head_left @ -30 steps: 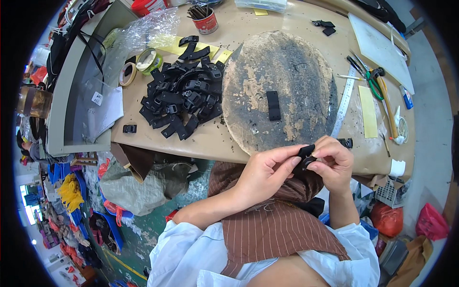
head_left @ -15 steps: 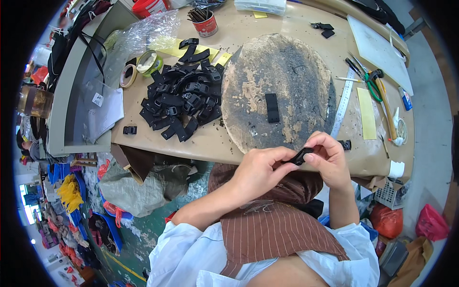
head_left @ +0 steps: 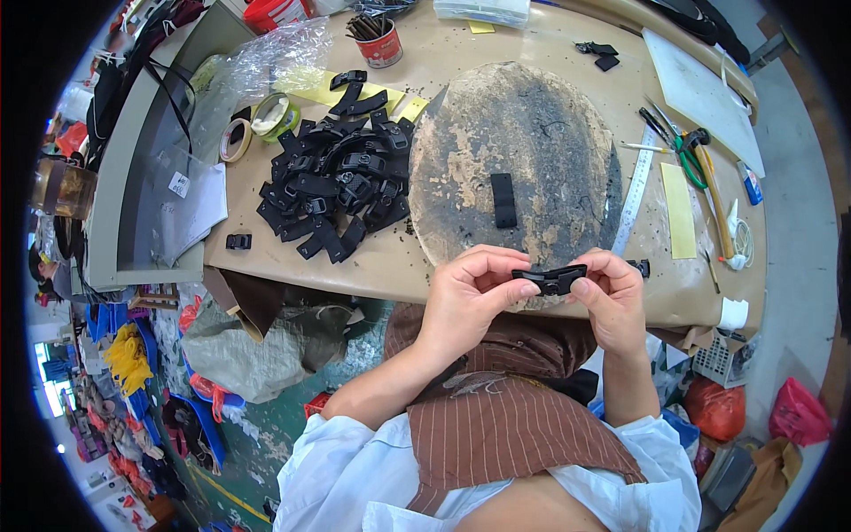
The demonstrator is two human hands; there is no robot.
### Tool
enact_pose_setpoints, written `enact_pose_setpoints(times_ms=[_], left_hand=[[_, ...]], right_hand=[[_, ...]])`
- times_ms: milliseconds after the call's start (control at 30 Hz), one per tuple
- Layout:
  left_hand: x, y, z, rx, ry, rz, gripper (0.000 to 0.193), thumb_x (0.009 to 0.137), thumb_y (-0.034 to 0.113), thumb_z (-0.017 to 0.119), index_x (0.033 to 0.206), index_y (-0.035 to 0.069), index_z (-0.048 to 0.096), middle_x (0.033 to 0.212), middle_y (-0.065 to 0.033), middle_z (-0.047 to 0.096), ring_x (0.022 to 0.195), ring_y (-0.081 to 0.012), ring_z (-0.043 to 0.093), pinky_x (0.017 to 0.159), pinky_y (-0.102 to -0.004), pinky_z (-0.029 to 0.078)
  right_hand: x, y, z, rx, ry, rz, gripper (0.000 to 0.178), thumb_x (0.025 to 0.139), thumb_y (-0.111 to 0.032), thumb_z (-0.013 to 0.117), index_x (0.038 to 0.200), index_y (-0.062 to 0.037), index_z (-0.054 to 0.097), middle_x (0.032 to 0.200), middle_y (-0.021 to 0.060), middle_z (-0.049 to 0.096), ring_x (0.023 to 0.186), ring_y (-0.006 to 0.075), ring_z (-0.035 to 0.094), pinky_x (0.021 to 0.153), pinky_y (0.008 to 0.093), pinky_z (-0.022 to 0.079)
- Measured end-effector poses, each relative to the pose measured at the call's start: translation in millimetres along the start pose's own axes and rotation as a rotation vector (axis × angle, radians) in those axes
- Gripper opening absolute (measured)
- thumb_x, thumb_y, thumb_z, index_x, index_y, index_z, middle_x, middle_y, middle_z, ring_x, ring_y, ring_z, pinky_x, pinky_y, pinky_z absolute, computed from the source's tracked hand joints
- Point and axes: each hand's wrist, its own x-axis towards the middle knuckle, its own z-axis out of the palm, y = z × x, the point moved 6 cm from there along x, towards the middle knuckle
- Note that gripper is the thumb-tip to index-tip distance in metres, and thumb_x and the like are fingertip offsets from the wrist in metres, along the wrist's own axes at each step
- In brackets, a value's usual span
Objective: The person assembles black plastic buckles by hand, inserting the metal slider into the strap and securing it. They handle the components one at a time, inspecting the fit, and place the finished buckles into a clear plastic bag on the table.
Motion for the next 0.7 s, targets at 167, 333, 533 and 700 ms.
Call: enact_pose_setpoints(times_ms=[167,333,533,700], left_hand=[[1.7,-16.2,1.9,-0.146,-0.114,-0.226,0.017,0.085,0.007,0.065,0.1,-0.001,0.065,0.105,-0.0092,0.062,0.087,-0.0106,0.059,0.08,-0.0246,0.047],[2.5,-18.4,5.3,-0.244,-0.137,-0.161,0.013,0.085,0.008,0.066,0.095,0.0,0.065,0.096,-0.0055,0.063,0.086,-0.0081,0.057,0.076,-0.0206,0.045],[-3.1,0.4,5.1,0.039,-0.083,0.14,0.014,0.082,0.003,0.068,0.095,0.0,0.064,0.099,-0.005,0.063,0.09,-0.0082,0.058,0.078,-0.0224,0.049],[0.5,-24.6,5.2,-0.339,-0.059,-0.261,0.018,0.083,0.005,0.067,0.1,0.0,0.063,0.102,-0.0044,0.064,0.089,-0.0074,0.059,0.076,-0.0227,0.05]], right_hand=[[0.0,0.2,2.8,0.076,-0.09,0.03,0.013,0.086,-0.01,0.065,0.093,-0.0001,0.059,0.084,0.0009,0.058,0.072,0.0064,0.055,0.065,0.0198,0.045],[0.2,6.3,0.3,0.054,-0.026,0.09,0.017,0.087,-0.014,0.065,0.095,-0.0002,0.058,0.086,0.0004,0.058,0.073,0.0059,0.054,0.066,0.02,0.044],[6.3,9.6,-1.0,0.057,-0.09,0.149,0.018,0.089,-0.016,0.063,0.095,0.0001,0.057,0.087,0.0004,0.059,0.078,0.0048,0.051,0.071,0.0209,0.042],[5.6,-1.9,8.0,-0.055,-0.069,-0.14,0.017,0.089,-0.014,0.063,0.093,0.0009,0.057,0.089,0.0028,0.057,0.078,0.0054,0.049,0.071,0.0195,0.039]])
